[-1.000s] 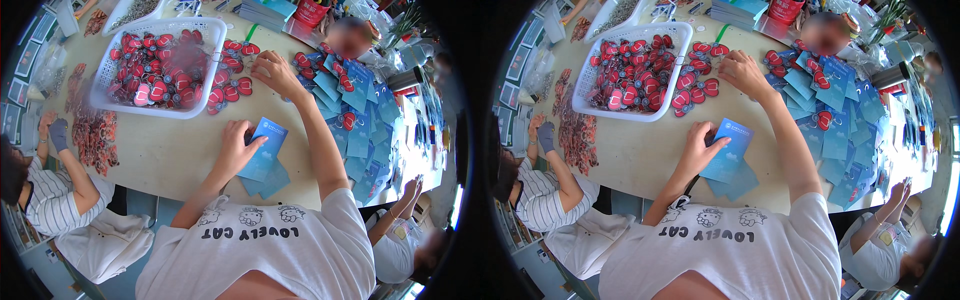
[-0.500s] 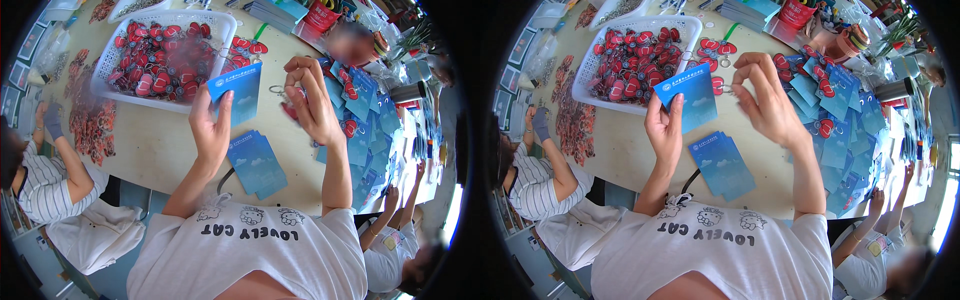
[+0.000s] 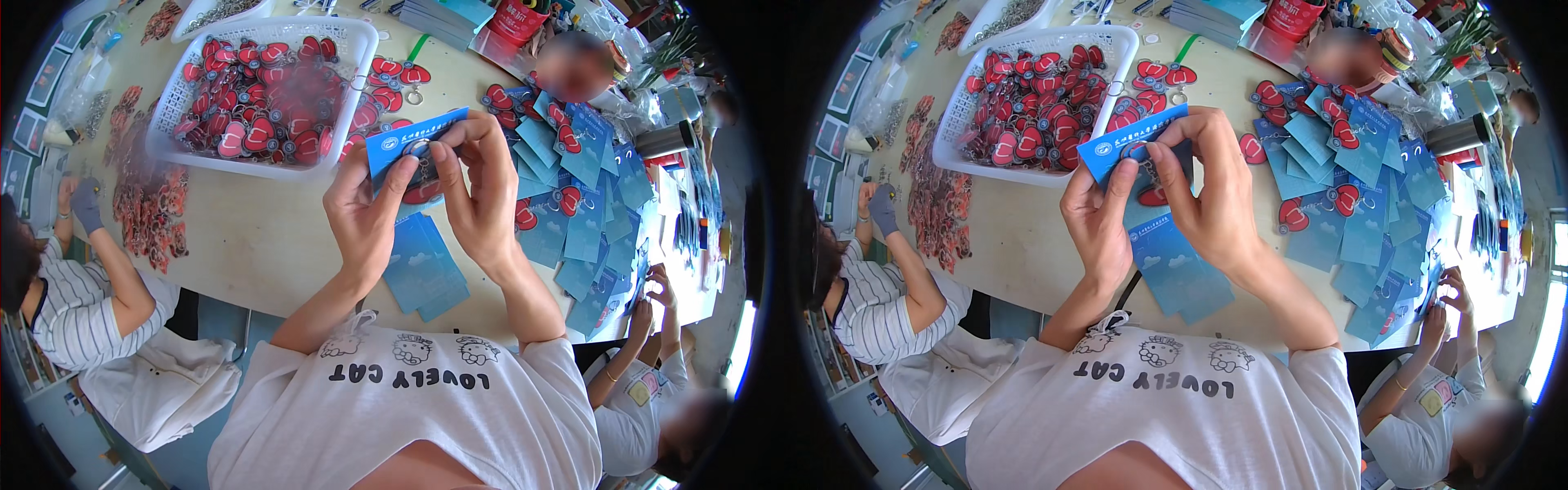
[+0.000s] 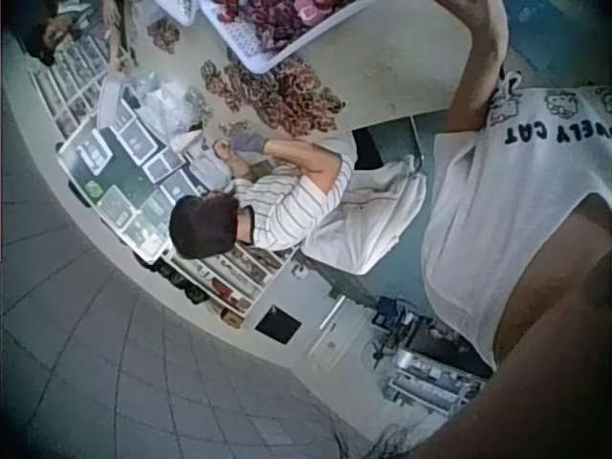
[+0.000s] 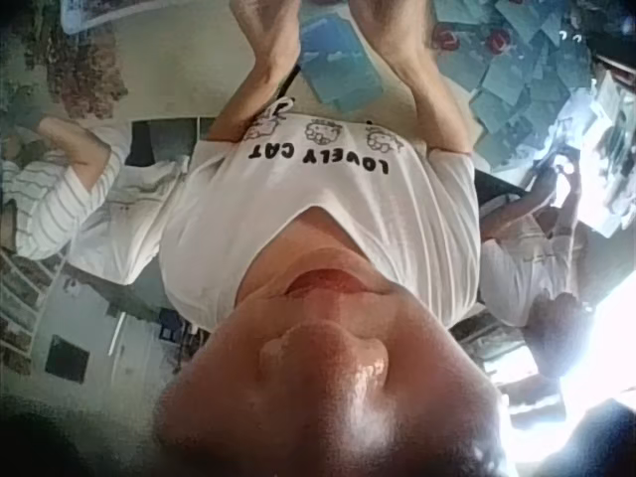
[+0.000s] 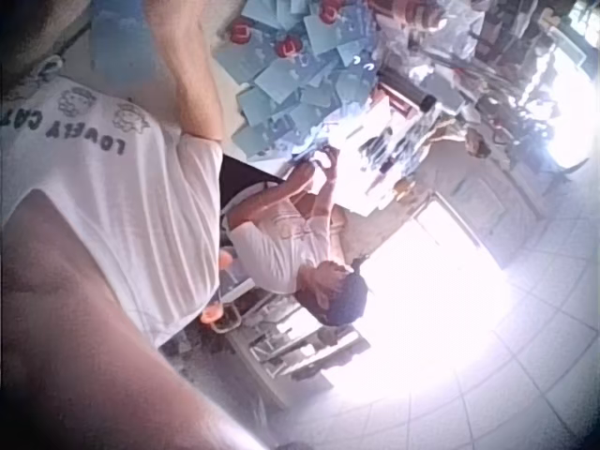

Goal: The person assembles heart-shaped keychains by inserting the metal ring of a red keychain through a hole in a blue paper card. They then place the assembled unit onto a growing pile on the table. The process is repeated continuously with items from a nearby basket.

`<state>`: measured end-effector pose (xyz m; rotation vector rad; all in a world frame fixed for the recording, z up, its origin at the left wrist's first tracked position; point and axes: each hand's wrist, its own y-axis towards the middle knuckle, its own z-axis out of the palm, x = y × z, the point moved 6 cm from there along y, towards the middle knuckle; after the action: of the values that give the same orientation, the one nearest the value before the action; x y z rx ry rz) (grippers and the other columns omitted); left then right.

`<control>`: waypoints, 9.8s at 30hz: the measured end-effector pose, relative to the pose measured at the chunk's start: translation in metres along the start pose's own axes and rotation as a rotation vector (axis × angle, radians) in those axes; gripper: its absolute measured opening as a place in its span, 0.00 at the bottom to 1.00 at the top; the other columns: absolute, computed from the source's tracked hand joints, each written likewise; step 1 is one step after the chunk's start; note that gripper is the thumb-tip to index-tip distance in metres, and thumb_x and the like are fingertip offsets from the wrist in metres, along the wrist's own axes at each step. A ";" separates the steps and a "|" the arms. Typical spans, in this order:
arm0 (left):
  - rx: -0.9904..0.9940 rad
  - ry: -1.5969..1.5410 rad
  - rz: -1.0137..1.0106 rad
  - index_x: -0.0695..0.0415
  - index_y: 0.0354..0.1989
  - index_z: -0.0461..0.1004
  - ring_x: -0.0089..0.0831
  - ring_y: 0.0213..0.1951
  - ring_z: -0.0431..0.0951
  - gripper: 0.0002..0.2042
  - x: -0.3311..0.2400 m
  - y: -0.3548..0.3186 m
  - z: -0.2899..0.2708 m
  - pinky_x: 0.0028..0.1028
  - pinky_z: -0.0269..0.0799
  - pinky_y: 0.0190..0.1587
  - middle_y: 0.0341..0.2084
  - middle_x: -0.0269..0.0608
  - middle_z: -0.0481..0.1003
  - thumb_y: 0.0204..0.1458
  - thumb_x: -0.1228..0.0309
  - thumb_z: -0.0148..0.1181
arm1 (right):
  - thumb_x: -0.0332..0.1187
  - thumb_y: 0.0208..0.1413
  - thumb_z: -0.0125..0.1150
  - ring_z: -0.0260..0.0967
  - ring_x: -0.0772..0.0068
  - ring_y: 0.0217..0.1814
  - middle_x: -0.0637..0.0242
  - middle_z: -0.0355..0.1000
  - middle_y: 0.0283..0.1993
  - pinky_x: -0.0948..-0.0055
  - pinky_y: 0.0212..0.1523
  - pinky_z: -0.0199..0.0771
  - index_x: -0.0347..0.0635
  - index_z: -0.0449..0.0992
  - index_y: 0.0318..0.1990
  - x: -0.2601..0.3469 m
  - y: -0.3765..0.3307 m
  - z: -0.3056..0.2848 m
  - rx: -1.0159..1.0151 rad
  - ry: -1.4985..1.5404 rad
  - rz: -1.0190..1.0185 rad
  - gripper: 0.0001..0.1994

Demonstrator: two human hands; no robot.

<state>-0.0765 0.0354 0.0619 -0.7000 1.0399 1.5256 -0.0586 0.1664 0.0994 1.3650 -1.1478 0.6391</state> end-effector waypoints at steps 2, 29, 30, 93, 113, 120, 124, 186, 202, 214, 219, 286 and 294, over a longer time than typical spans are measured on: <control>-0.024 -0.083 -0.043 0.65 0.44 0.74 0.21 0.42 0.72 0.08 -0.002 -0.002 0.003 0.23 0.67 0.47 0.39 0.37 0.74 0.57 0.76 0.59 | 0.18 0.53 0.60 0.72 0.75 0.40 0.61 0.66 0.40 0.76 0.38 0.73 0.33 0.63 0.45 -0.001 -0.002 0.001 -0.137 0.190 -0.072 0.14; 0.239 -0.092 -0.214 0.63 0.51 0.63 0.22 0.48 0.71 0.15 0.021 -0.003 0.015 0.26 0.68 0.52 0.43 0.39 0.71 0.57 0.78 0.57 | 0.16 0.54 0.54 0.65 0.73 0.53 0.61 0.63 0.52 0.75 0.52 0.67 0.35 0.60 0.55 -0.021 -0.004 -0.018 0.199 0.163 0.166 0.21; 0.239 -0.098 -0.232 0.63 0.51 0.64 0.21 0.47 0.72 0.14 0.024 -0.004 0.013 0.26 0.68 0.52 0.42 0.39 0.72 0.58 0.77 0.57 | 0.16 0.54 0.54 0.66 0.73 0.53 0.61 0.64 0.51 0.74 0.52 0.67 0.35 0.60 0.55 -0.019 -0.004 -0.018 0.213 0.177 0.182 0.21; 0.415 0.420 -0.022 0.66 0.38 0.75 0.15 0.30 0.68 0.11 -0.030 0.037 0.018 0.18 0.64 0.31 0.27 0.32 0.73 0.61 0.67 0.56 | 0.32 0.58 0.63 0.70 0.83 0.41 0.67 0.73 0.41 0.78 0.40 0.72 0.33 0.64 0.55 -0.009 0.003 -0.013 0.235 0.257 0.228 0.21; 0.232 -0.306 -0.474 0.56 0.52 0.70 0.19 0.48 0.70 0.16 0.021 0.007 0.022 0.24 0.64 0.53 0.45 0.32 0.73 0.62 0.60 0.53 | 0.34 0.59 0.62 0.66 0.79 0.50 0.64 0.70 0.48 0.75 0.49 0.69 0.34 0.61 0.58 -0.020 -0.004 -0.016 0.112 0.218 0.269 0.24; 0.186 -0.339 -0.498 0.56 0.54 0.69 0.19 0.49 0.70 0.16 0.026 0.005 0.019 0.24 0.62 0.55 0.46 0.32 0.72 0.63 0.61 0.51 | 0.34 0.56 0.64 0.67 0.73 0.48 0.60 0.71 0.47 0.73 0.48 0.68 0.35 0.61 0.57 -0.020 -0.004 -0.017 0.125 0.225 0.408 0.25; 0.154 -0.254 -0.395 0.56 0.54 0.68 0.19 0.49 0.70 0.14 0.019 0.009 0.022 0.25 0.62 0.55 0.46 0.32 0.72 0.64 0.63 0.49 | 0.34 0.47 0.71 0.67 0.62 0.46 0.58 0.69 0.45 0.65 0.51 0.66 0.38 0.62 0.58 0.001 -0.002 -0.022 -0.120 -0.286 -0.045 0.32; 0.397 0.326 0.008 0.64 0.55 0.63 0.33 0.46 0.74 0.23 0.012 -0.003 0.020 0.31 0.69 0.48 0.43 0.43 0.70 0.51 0.77 0.64 | 0.30 0.59 0.61 0.66 0.84 0.42 0.68 0.73 0.39 0.77 0.46 0.69 0.32 0.71 0.44 -0.035 -0.013 -0.051 0.022 0.226 0.183 0.11; 0.639 1.249 -0.067 0.59 0.46 0.66 0.41 0.46 0.68 0.31 0.051 -0.053 -0.043 0.41 0.62 0.48 0.36 0.43 0.68 0.33 0.64 0.76 | 0.42 0.51 0.66 0.60 0.48 0.61 0.49 0.66 0.56 0.54 0.58 0.60 0.36 0.65 0.58 -0.075 -0.019 -0.290 -0.706 -1.751 0.169 0.30; 0.445 0.689 -0.145 0.67 0.30 0.73 0.17 0.33 0.73 0.10 0.037 -0.027 -0.052 0.20 0.69 0.35 0.31 0.34 0.76 0.46 0.76 0.69 | 0.34 0.48 0.67 0.68 0.56 0.49 0.59 0.71 0.43 0.62 0.51 0.68 0.41 0.76 0.37 -0.149 0.067 -0.011 0.285 -0.731 -0.189 0.11; 0.543 0.732 -0.079 0.65 0.33 0.73 0.17 0.32 0.72 0.09 0.028 -0.022 -0.054 0.20 0.69 0.35 0.30 0.33 0.75 0.49 0.76 0.67 | 0.32 0.52 0.63 0.67 0.55 0.49 0.58 0.68 0.44 0.62 0.50 0.69 0.37 0.73 0.37 -0.148 0.061 -0.008 0.400 -0.851 -0.331 0.09; 0.563 1.405 0.120 0.57 0.52 0.66 0.41 0.47 0.66 0.33 0.028 -0.052 -0.038 0.40 0.60 0.47 0.43 0.43 0.66 0.39 0.54 0.71 | 0.25 0.59 0.57 0.72 0.70 0.49 0.61 0.65 0.53 0.77 0.43 0.73 0.36 0.64 0.56 -0.041 -0.027 -0.243 -0.661 -0.461 -0.069 0.18; 0.633 1.241 -0.097 0.57 0.42 0.65 0.39 0.46 0.66 0.29 0.051 -0.056 -0.044 0.39 0.58 0.49 0.38 0.40 0.67 0.33 0.63 0.76 | 0.41 0.55 0.62 0.59 0.48 0.62 0.46 0.58 0.62 0.48 0.57 0.59 0.45 0.61 0.62 -0.076 -0.022 -0.314 -0.823 -1.938 0.129 0.29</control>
<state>-0.0378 0.0192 -0.0155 -1.2135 2.2081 0.4600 0.0126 0.4814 0.0751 0.8482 -2.4935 -1.4007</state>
